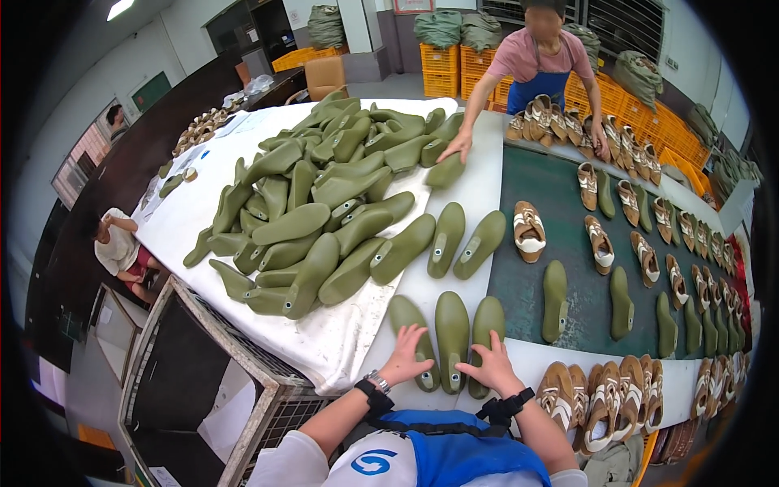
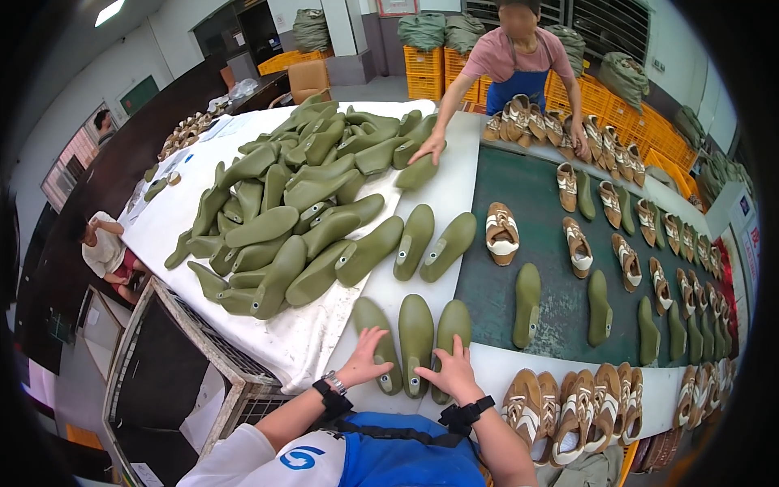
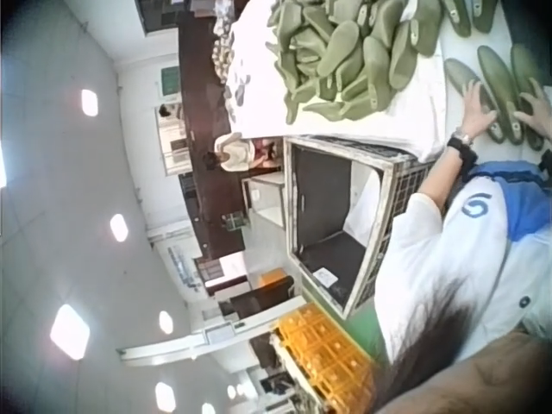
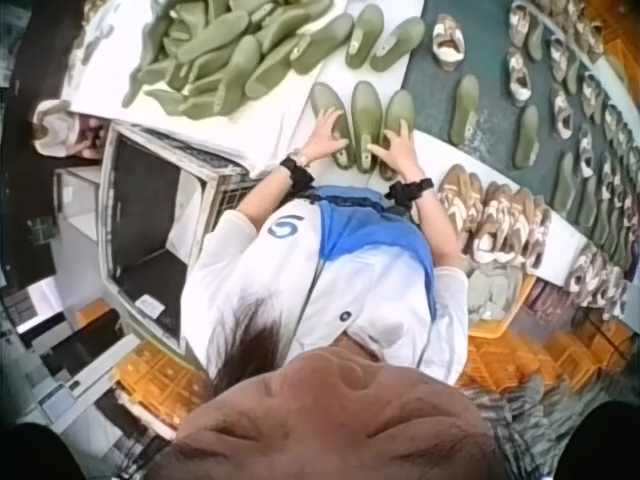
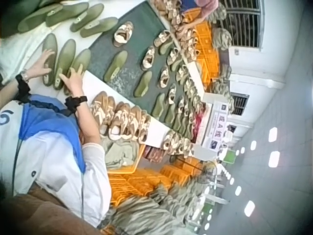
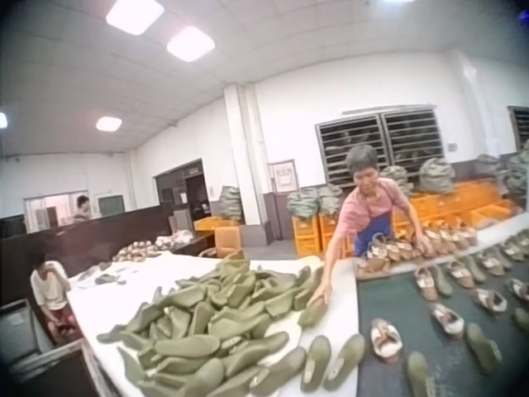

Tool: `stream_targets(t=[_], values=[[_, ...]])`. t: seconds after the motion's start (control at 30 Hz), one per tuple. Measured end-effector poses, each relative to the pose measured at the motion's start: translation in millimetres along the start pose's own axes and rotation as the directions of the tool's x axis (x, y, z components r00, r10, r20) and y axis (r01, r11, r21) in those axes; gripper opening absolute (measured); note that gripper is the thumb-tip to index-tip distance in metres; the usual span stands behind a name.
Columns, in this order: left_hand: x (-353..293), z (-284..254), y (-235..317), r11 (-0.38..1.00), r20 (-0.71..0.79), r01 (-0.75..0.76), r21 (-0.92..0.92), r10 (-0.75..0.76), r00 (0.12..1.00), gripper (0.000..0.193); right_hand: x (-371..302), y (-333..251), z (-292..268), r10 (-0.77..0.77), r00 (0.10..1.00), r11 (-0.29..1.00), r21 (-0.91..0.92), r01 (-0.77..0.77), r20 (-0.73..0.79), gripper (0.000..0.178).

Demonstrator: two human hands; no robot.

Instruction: The recorder is pairing shoe lasts with shoe uppers on a conveyor belt in a factory setting.

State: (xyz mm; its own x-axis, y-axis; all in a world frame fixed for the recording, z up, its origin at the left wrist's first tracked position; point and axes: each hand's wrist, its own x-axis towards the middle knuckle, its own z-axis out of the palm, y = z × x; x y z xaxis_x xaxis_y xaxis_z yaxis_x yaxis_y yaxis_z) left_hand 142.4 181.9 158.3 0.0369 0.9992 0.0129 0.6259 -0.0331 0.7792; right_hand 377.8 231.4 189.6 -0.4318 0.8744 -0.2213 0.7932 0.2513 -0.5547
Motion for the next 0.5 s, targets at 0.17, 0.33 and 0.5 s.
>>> stream_targets(t=[0.17,0.33,0.5], values=[[44.2,-44.1,-41.3,0.978,-0.365,-0.124,0.170,0.179,0.914,0.070,3.5,1.4,-1.1,0.029,1.000,0.999,0.021,-0.029,-0.004,0.072],[29.7,-216.7,-105.5,0.753,-0.680,0.475,0.456,-0.050,0.732,0.062,4.3,2.9,1.9,0.021,1.000,0.999,0.028,-0.021,-0.020,0.073],[-2.2,-235.2,-139.7,0.835,-0.483,0.517,0.188,-0.380,0.789,0.053,3.9,1.5,-0.9,0.005,1.000,0.999,0.039,-0.005,-0.009,0.071]])
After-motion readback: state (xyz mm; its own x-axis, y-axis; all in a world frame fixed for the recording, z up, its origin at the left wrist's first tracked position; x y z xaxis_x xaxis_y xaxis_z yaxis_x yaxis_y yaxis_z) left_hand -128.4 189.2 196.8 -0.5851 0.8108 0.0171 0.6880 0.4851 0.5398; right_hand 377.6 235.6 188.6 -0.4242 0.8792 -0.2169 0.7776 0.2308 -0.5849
